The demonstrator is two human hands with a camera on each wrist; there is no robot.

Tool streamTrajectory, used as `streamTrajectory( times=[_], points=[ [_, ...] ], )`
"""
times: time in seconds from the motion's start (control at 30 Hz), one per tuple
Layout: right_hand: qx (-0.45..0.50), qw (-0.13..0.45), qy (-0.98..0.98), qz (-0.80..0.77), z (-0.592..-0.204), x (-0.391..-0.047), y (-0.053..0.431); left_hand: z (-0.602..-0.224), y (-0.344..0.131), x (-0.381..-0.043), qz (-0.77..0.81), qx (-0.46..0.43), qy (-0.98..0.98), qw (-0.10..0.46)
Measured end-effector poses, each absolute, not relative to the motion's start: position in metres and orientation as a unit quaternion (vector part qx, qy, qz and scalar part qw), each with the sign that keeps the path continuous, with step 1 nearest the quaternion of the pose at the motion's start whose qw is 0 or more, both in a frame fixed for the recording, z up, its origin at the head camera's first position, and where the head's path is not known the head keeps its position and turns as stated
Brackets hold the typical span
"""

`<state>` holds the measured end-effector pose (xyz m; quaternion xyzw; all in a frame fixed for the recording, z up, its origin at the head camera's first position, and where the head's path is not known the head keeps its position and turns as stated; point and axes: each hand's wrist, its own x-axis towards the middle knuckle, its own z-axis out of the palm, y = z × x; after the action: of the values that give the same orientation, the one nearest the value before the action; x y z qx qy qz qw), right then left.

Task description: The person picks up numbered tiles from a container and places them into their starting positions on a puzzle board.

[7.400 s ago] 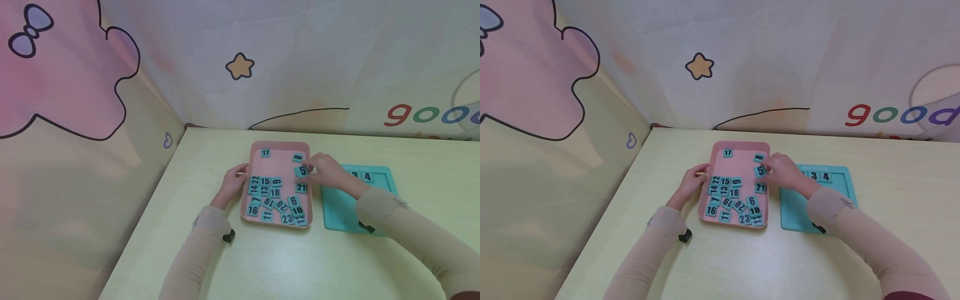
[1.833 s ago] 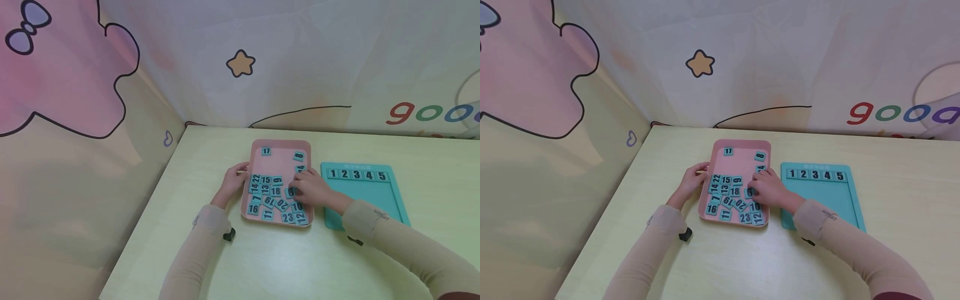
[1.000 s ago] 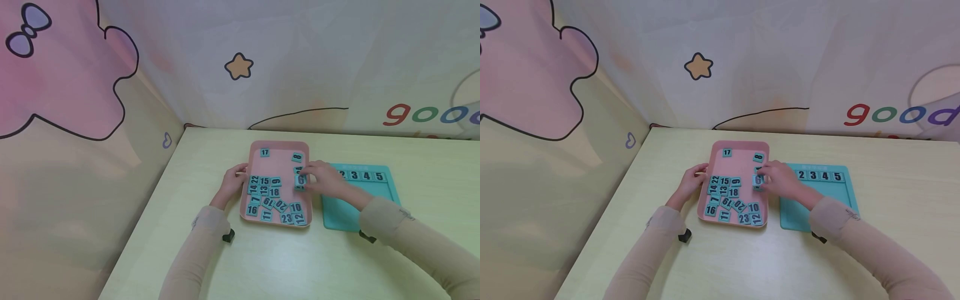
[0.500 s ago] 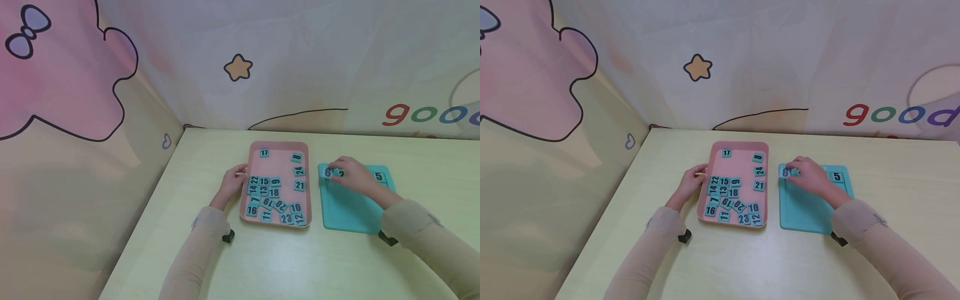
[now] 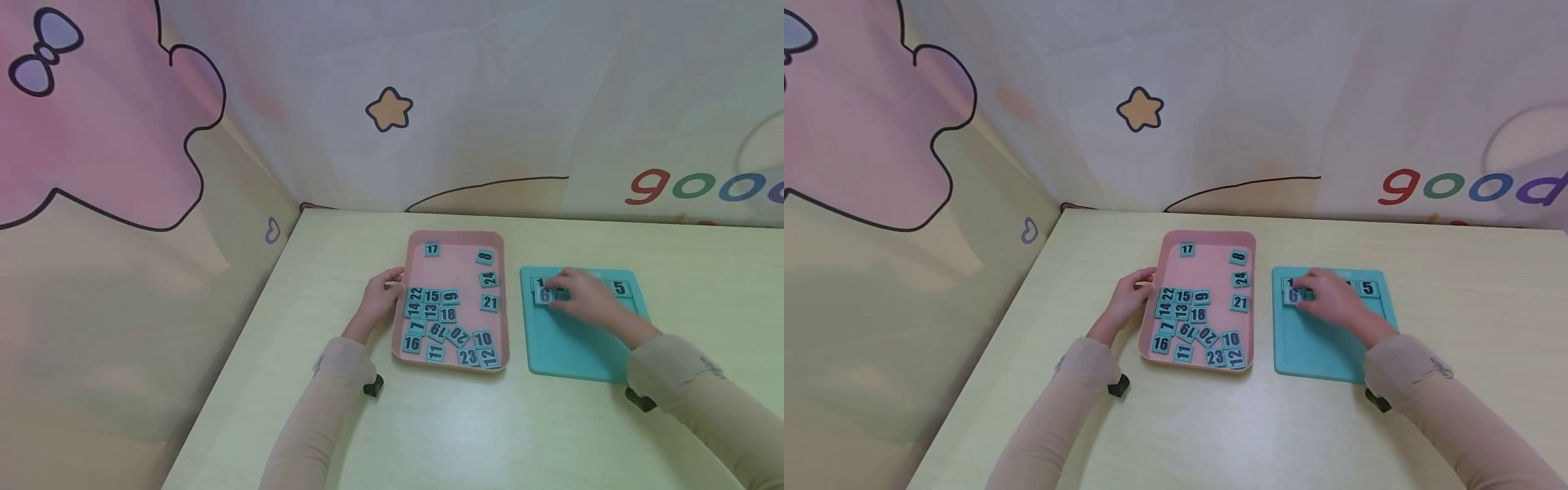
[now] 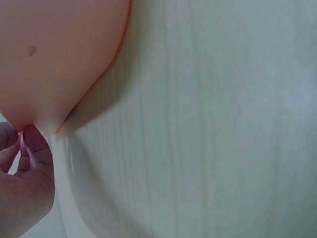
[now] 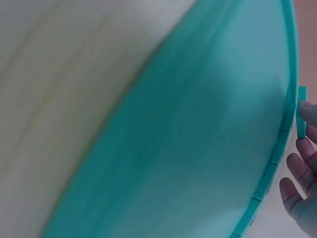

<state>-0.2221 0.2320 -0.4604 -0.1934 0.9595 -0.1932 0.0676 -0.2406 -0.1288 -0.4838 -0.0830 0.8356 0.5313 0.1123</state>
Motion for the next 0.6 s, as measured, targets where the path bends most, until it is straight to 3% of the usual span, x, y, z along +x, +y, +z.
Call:
streamTrajectory(
  times=[0.6],
  points=[
    [-0.217,0.024,0.965,-0.148,-0.4707,-0.2175,0.2293,-0.4837,-0.1282,-0.2398,0.533,-0.088,0.833,0.117]
  ],
)
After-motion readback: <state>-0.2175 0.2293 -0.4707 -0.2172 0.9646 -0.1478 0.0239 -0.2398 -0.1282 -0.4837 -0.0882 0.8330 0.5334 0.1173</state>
